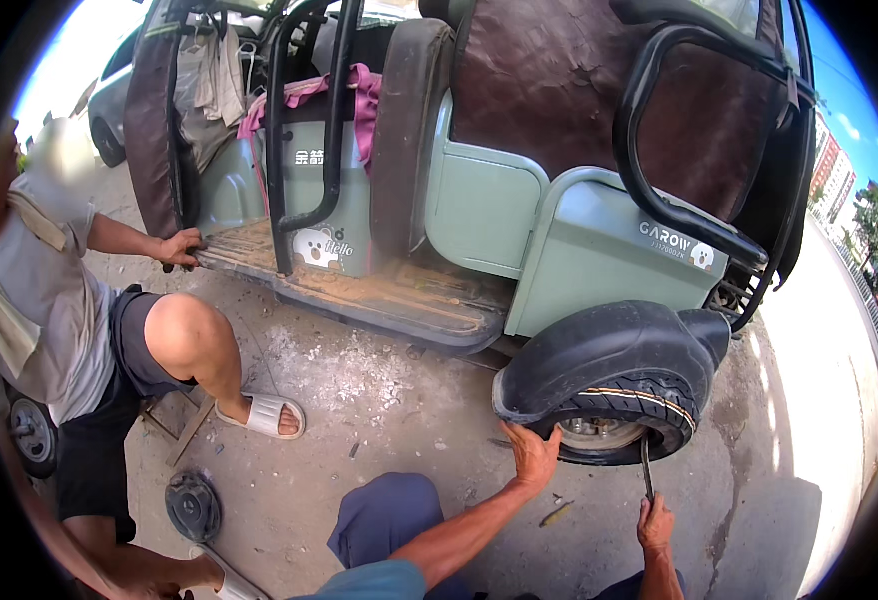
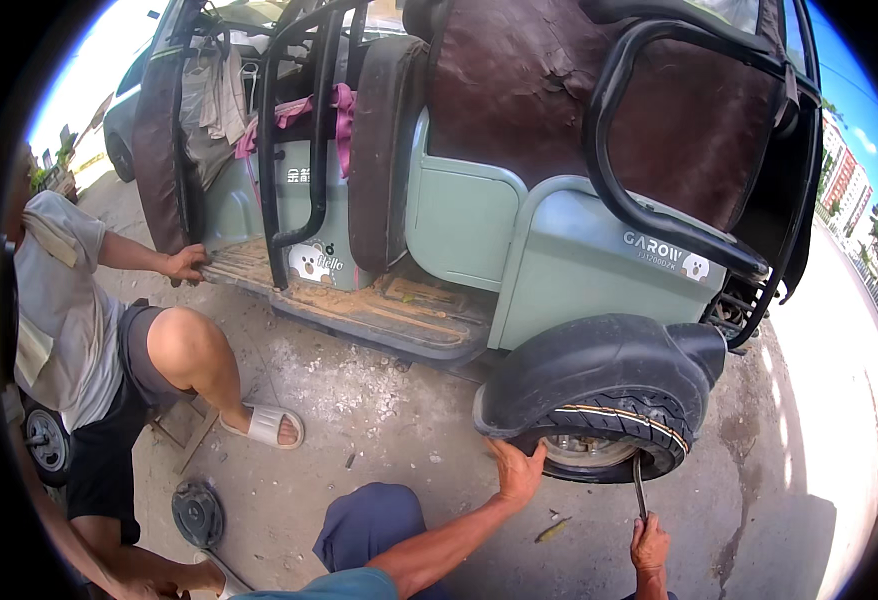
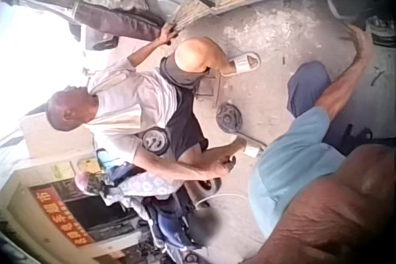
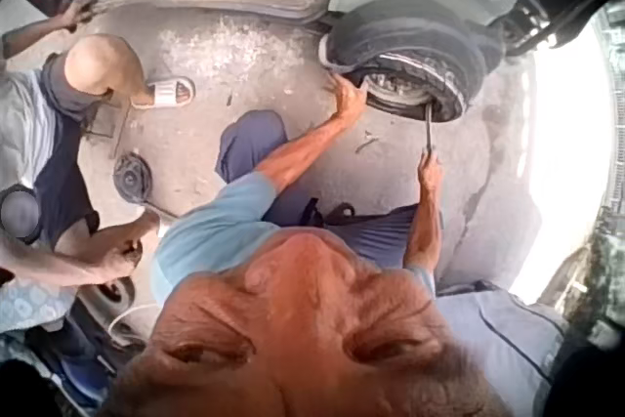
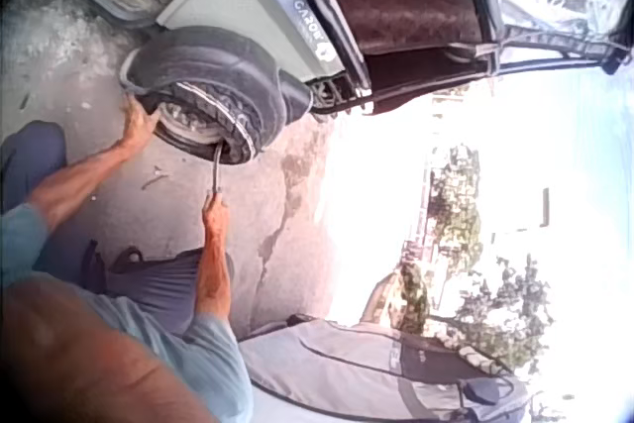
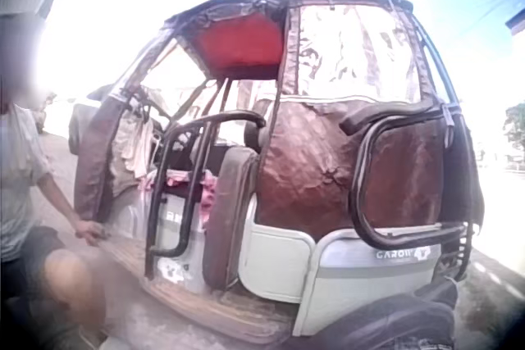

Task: The person positions a new tire onto a wheel rim of a small vehicle and uses a metal pry bar to lever the tire bead over the edge of the rim.

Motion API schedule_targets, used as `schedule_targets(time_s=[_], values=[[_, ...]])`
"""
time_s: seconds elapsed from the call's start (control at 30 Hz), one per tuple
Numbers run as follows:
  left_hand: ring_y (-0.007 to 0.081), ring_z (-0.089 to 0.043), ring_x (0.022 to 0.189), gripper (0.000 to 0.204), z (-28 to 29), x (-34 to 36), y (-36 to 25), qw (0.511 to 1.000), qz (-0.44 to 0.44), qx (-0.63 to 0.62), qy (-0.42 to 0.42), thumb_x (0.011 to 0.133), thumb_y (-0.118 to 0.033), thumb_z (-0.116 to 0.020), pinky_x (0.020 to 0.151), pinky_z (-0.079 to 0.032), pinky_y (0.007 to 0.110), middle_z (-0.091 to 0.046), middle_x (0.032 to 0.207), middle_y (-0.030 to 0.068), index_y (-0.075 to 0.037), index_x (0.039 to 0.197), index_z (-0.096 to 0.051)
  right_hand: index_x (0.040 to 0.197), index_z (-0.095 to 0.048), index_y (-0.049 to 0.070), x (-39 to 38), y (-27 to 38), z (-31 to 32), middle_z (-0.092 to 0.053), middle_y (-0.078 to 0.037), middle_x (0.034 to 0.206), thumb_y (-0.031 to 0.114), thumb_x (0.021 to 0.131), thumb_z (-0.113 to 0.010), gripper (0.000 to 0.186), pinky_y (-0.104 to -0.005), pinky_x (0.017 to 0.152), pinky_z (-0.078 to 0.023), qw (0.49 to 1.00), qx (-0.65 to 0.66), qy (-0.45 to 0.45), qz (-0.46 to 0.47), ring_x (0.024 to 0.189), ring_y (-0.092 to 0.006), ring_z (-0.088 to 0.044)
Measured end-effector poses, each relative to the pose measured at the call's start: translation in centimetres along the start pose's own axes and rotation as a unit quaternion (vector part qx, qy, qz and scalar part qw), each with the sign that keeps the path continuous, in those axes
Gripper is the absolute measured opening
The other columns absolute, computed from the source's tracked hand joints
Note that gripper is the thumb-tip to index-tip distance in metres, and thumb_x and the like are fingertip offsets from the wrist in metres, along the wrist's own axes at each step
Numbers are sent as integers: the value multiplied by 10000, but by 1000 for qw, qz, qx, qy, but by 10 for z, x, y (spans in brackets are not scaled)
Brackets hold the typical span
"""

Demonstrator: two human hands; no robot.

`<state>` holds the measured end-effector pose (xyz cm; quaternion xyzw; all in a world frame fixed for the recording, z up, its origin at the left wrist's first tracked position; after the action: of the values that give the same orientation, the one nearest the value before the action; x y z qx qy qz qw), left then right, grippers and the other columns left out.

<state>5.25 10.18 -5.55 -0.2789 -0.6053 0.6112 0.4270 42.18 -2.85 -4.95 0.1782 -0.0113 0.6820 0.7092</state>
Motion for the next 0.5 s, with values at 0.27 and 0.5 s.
schedule_targets(time_s=[0.27,0.5], values=[[562,-381,1298,939,15,8,19,999,14,45,-28,812,-178,-816,1113,-344,542,-274,1400,410,166,1412,-179,1021,-510,30,-18,71,-117,-637,-286,819,256,1048,-501,228,-589,647,-425,972,178,-91,-126,779,-539,-591],[545,-438,1249,925,9,10,0,998,-25,58,-9,819,-251,-822,1067,-376,548,-371,1333,389,162,1395,-228,1118,-570,16,-56,98,-128,-635,-256,901,151,995,-571,182,-500,697,-473,943,294,-61,-139,801,-447,-619]])
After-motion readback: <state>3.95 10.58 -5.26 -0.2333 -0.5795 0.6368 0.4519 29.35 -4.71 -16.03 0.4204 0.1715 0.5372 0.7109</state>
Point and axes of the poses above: each hand's wrist, its own x-axis towards the middle knuckle, its own z-axis out of the back of the hand, y = z × x, the point moved 10 cm from there along x, towards the middle knuckle
